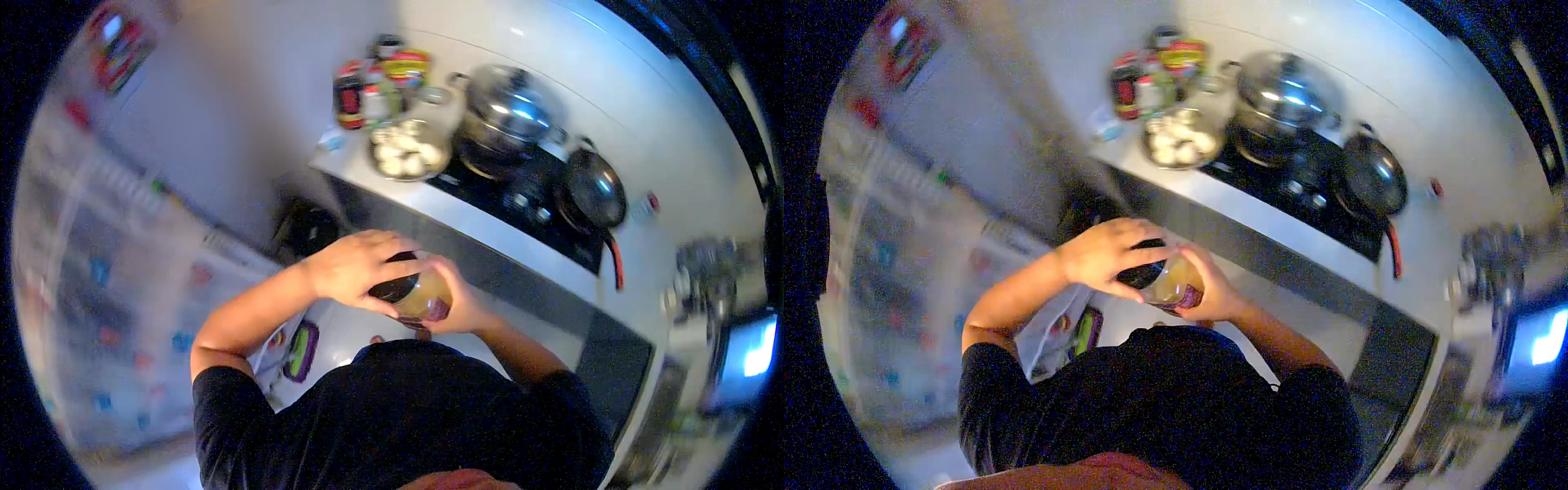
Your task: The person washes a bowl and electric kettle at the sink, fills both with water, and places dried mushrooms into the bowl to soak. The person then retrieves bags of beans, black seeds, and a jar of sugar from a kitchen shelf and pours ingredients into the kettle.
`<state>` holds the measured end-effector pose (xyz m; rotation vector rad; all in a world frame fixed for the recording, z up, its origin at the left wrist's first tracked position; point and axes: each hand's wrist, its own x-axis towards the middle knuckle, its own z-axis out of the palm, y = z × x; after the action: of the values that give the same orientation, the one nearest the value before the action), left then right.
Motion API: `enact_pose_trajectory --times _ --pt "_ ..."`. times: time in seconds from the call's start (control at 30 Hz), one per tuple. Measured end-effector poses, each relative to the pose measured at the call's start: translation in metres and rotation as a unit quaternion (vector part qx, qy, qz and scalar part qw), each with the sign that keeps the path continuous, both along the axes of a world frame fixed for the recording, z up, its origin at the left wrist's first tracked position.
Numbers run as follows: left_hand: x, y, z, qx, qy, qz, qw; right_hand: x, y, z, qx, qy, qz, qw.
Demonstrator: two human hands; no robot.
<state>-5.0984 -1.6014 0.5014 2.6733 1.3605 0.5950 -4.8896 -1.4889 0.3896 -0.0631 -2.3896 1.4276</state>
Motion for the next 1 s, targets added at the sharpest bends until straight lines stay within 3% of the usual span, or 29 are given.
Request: enact_pose_trajectory --times 0.1,0.17,0.2,0.33,0.4,0.47,0.57,0.63,0.73,0.83,0.87,0.97,1.0 --pt "0.033 0.05 -0.043 -0.086 -0.073 0.074 0.991 0.048 -0.001 -0.016 0.032 -0.036 -0.155 0.987" --pt "0.056 0.081 -0.068 -0.174 -0.145 0.119 0.967 0.073 -0.007 -0.04 0.02 0.011 -0.247 0.969" --pt "0.068 0.098 -0.063 -0.262 -0.197 0.092 0.94 0.089 -0.012 -0.049 0.016 0.029 -0.29 0.956" --pt "0.138 0.152 -0.059 -0.238 -0.281 0.0 0.93 0.159 -0.024 -0.053 -0.069 0.01 -0.475 0.877" --pt "0.172 0.173 -0.072 -0.336 -0.389 -0.031 0.857 0.194 -0.029 -0.06 -0.081 0.014 -0.537 0.84" --pt "0.216 0.189 -0.083 -0.42 -0.464 -0.05 0.778 0.235 -0.028 -0.049 -0.001 -0.024 -0.607 0.794" --pt "0.285 0.2 -0.109 -0.392 -0.458 -0.099 0.791 0.303 -0.034 -0.059 0.01 -0.021 -0.702 0.712" --pt "0.34 0.206 -0.112 -0.432 -0.449 -0.116 0.773 0.361 -0.031 -0.065 -0.032 0.042 -0.748 0.662" --pt "0.409 0.22 -0.128 -0.451 -0.464 -0.117 0.753 0.442 -0.018 -0.057 0.041 -0.081 -0.765 0.638" --pt "0.485 0.253 -0.134 -0.431 -0.48 -0.104 0.757 0.526 0.0 -0.035 0.07 -0.064 -0.807 0.583" --pt "0.507 0.263 -0.138 -0.433 -0.503 -0.101 0.741 0.555 0.012 -0.023 0.058 -0.044 -0.792 0.606" --pt "0.568 0.293 -0.125 -0.432 -0.514 -0.089 0.736 0.638 0.039 -0.019 0.155 -0.137 -0.782 0.589" --pt "0.586 0.304 -0.122 -0.409 -0.515 -0.106 0.746 0.656 0.053 -0.017 0.134 -0.043 -0.814 0.563"
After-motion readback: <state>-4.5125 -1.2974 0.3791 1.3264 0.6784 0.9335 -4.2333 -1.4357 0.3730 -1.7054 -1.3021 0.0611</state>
